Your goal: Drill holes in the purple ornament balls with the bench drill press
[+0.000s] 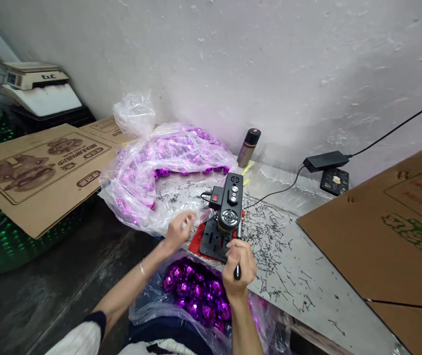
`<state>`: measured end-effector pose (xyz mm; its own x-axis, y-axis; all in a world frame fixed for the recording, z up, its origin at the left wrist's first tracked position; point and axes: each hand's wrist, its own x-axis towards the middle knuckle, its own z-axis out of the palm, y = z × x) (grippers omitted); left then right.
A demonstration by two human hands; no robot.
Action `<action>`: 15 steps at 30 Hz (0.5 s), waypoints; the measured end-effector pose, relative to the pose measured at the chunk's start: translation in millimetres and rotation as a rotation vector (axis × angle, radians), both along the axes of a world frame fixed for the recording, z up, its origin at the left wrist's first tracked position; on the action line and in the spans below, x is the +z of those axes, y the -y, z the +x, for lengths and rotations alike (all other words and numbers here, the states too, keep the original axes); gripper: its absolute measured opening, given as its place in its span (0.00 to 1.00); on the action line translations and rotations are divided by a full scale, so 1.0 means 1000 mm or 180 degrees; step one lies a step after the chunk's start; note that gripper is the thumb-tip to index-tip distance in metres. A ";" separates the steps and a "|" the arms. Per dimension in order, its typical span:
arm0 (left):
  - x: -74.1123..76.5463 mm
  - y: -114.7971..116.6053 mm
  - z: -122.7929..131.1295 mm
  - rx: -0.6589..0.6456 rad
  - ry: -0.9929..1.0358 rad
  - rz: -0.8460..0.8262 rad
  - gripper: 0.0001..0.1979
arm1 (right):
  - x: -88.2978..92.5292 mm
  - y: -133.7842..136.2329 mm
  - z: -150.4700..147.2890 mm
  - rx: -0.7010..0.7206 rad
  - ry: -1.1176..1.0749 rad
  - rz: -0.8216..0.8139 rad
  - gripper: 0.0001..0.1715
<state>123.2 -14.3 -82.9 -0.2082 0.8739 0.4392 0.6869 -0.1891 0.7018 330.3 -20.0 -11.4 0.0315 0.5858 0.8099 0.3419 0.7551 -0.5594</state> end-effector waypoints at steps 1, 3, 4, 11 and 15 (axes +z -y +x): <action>0.017 -0.034 -0.020 0.0384 0.0129 -0.0319 0.13 | 0.000 0.000 0.000 -0.0002 -0.0008 -0.0004 0.17; 0.045 -0.100 -0.058 0.1167 0.0443 -0.1070 0.13 | -0.002 0.001 0.000 -0.0019 -0.0025 -0.0020 0.17; 0.053 -0.128 -0.074 0.1359 0.0525 -0.1224 0.15 | -0.003 0.002 0.000 -0.0019 -0.0025 -0.0028 0.16; 0.044 -0.213 -0.106 0.1680 0.1155 -0.1523 0.17 | -0.011 0.004 0.004 -0.0014 0.0080 -0.0049 0.14; 0.044 -0.204 -0.100 0.1505 0.1823 -0.1423 0.15 | -0.009 0.002 0.005 0.0030 0.0167 0.0020 0.14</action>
<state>22.8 189.6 -39.0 -0.6773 0.7056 -0.2083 0.1420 0.4032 0.9040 334.9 -22.2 -20.8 -0.0166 0.5808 0.8139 0.3634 0.7618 -0.5362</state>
